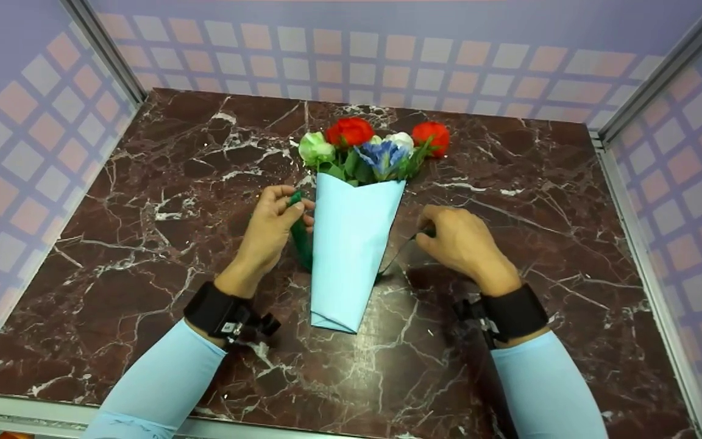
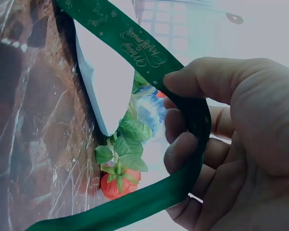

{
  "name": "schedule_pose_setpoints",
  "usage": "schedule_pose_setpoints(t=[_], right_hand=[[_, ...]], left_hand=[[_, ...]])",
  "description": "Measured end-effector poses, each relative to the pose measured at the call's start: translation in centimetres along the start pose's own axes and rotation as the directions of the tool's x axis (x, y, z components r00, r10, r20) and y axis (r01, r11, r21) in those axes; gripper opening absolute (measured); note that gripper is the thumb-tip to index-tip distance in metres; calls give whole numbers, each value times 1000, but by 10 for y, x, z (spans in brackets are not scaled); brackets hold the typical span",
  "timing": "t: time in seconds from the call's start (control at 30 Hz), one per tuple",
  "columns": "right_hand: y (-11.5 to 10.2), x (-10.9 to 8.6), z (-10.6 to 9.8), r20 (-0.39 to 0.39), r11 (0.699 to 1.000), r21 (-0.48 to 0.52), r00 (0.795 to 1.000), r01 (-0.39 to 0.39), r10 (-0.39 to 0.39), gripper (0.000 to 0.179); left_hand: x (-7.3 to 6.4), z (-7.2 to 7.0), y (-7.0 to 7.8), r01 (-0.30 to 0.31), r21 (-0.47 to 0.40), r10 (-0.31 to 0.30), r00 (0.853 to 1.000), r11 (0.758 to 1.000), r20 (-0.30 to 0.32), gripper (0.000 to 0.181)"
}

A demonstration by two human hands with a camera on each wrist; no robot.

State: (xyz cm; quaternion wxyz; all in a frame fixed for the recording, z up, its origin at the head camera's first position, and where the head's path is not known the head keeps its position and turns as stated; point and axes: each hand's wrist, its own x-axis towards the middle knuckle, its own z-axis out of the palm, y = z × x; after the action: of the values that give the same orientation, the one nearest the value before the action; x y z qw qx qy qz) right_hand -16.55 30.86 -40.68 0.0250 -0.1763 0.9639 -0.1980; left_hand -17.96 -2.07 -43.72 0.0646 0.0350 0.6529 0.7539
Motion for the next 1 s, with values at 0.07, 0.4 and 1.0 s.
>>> schedule_pose_setpoints(t=[0.07, 0.4, 1.0], right_hand=[[-2, 1, 0, -11, 1000, -1, 1000, 9, -9, 17], [-12, 8, -1, -15, 999, 21, 999, 35, -34, 15], [-50, 27, -9, -4, 992, 22, 992, 125, -125, 21]], left_hand=[[0, 0, 1, -4, 8, 4, 1000, 1000, 3, 29], [0, 6, 4, -34, 86, 29, 998, 996, 51, 31], [0, 55, 5, -162, 550, -6, 957, 819, 291, 36]])
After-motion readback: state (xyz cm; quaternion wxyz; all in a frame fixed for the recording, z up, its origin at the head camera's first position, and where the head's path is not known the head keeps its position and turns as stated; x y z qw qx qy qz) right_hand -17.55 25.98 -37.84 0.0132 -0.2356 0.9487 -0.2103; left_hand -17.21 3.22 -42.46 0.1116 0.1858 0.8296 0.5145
